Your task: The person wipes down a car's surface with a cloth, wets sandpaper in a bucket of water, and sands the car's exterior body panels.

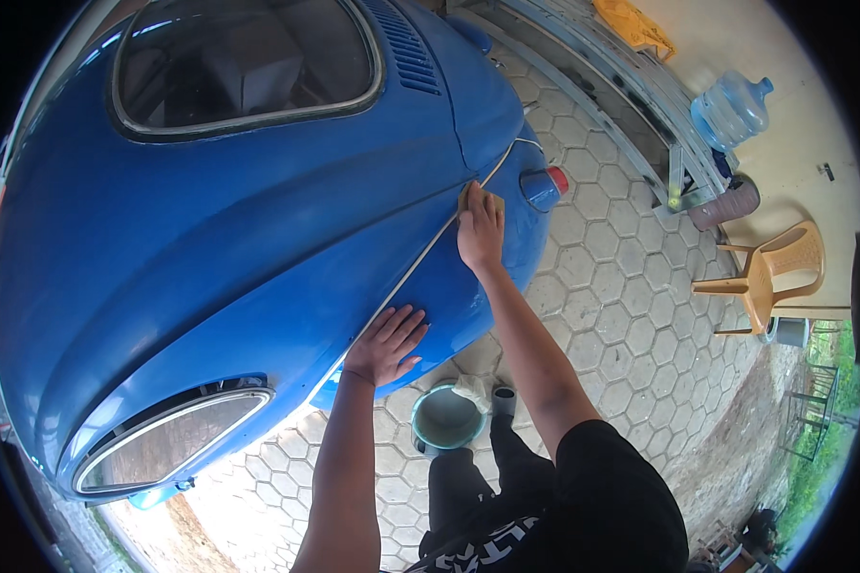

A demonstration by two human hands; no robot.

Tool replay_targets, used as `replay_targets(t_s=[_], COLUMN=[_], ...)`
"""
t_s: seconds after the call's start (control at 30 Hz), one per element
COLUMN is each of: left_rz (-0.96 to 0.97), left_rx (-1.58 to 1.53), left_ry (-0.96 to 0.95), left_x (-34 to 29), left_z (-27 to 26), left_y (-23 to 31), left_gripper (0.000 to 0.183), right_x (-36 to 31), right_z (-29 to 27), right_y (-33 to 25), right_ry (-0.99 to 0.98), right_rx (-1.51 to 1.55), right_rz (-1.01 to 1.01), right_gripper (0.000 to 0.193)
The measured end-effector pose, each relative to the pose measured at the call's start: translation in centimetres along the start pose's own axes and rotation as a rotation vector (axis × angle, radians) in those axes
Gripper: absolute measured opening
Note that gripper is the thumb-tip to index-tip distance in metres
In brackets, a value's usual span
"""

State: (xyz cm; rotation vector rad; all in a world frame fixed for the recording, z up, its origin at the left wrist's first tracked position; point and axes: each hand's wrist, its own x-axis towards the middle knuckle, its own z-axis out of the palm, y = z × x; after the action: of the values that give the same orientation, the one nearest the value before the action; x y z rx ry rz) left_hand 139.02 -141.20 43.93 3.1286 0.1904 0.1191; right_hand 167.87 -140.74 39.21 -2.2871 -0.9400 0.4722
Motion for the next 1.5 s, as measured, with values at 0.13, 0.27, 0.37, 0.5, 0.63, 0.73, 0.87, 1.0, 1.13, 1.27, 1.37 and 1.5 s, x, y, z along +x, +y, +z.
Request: replay_targets(t_s=[0.13,0.27,0.37,0.5,0.63,0.73,0.87,1.0,1.13,1.27,1.37,1.5], left_rz=[-0.002,0.0,0.0,-0.001,-0.005,0.006,-0.094,-0.19,-0.446,-0.693,-0.956,-0.981], left_rx=[-0.024,-0.02,-0.013,0.006,0.018,0.017,0.027,-0.094,-0.386,-0.609,-0.647,-0.67], left_ry=[-0.002,-0.012,-0.02,-0.007,0.006,0.082,0.134,0.216,0.161,0.187,0.246,0.44], left_x=[0.2,-0.2,-0.2,0.2,0.8,1.4,-0.5,-5.8,-17.2,-24.9,-24.6,-20.1], left_z=[0.0,-0.1,-0.1,-0.2,-0.5,0.3,0.2,-3.0,-9.3,-9.0,-5.6,-5.1], left_y=[0.1,0.0,0.2,-0.1,0.4,0.4,0.7,3.4,10.3,17.9,21.2,19.8], left_gripper=[0.053,0.054,0.053,0.053,0.051,0.048,0.042,0.032,0.035,0.037,0.04,0.044], right_x=[0.1,-5.1,-4.2,-0.9,-3.3,-6.6,-7.3,-4.4,-5.6,-7.2,-11.9,-16.6], right_z=[-0.4,0.6,0.3,0.2,0.2,0.3,0.8,1.2,1.0,1.5,2.9,3.8], right_y=[-0.2,-2.0,-1.3,-1.1,-2.4,-3.8,-4.0,-3.8,-6.9,-7.2,-11.2,-14.6], right_ry=[0.015,0.026,0.04,0.06,0.067,0.105,0.019,0.021,0.042,0.069,0.066,0.124], right_rx=[0.1,0.089,0.027,0.075,0.123,0.145,0.16,0.039,0.257,0.432,0.599,0.441], right_rz=[0.025,-0.124,-0.134,-0.016,-0.066,-0.204,-0.298,-0.135,-0.008,-0.186,-0.263,-0.456], right_gripper=[0.068,0.07,0.068,0.067,0.068,0.072,0.067,0.07,0.076,0.084,0.088,0.09])
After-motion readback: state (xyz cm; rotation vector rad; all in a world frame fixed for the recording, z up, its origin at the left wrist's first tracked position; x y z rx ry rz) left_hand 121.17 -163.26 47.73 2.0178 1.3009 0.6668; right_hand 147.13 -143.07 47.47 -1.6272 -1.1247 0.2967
